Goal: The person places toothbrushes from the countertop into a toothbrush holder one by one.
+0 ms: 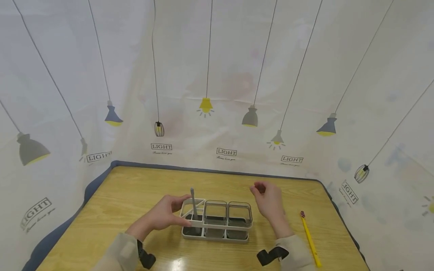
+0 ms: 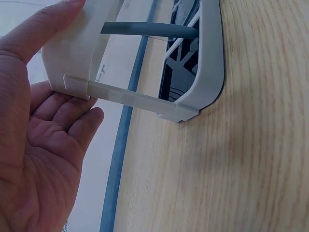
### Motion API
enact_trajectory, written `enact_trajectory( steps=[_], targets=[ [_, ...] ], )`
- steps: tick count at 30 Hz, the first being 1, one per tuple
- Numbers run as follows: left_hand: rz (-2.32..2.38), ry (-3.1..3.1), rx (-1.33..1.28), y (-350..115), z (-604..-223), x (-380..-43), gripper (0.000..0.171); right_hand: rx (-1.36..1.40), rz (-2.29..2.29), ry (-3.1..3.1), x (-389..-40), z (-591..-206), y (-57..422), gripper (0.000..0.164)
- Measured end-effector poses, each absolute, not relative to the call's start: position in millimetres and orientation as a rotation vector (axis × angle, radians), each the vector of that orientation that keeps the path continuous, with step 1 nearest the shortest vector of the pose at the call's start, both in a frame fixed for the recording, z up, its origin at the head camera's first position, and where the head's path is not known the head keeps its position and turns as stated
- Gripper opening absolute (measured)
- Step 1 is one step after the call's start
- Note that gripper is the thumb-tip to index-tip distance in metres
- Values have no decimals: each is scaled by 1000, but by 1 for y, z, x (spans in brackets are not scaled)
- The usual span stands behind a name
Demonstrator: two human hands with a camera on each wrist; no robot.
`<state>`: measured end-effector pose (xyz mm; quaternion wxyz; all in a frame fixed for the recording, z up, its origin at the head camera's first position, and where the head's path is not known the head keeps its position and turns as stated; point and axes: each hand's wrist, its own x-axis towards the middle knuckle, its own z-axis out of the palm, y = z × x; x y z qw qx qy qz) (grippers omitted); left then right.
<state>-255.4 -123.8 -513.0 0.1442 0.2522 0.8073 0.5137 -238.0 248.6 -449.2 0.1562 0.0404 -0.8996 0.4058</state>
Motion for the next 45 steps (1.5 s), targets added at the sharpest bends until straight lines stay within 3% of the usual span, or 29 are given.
enact_trajectory(
  steps=[22,45],
  targets=[
    [1453,2367,730,-124,-512,-255,100,9,842,-2954,-254,-478,342,33],
    [1451,2360,719,-124,-512,-255,98,-181,838,-3156,-242,-523,371,30]
  ],
)
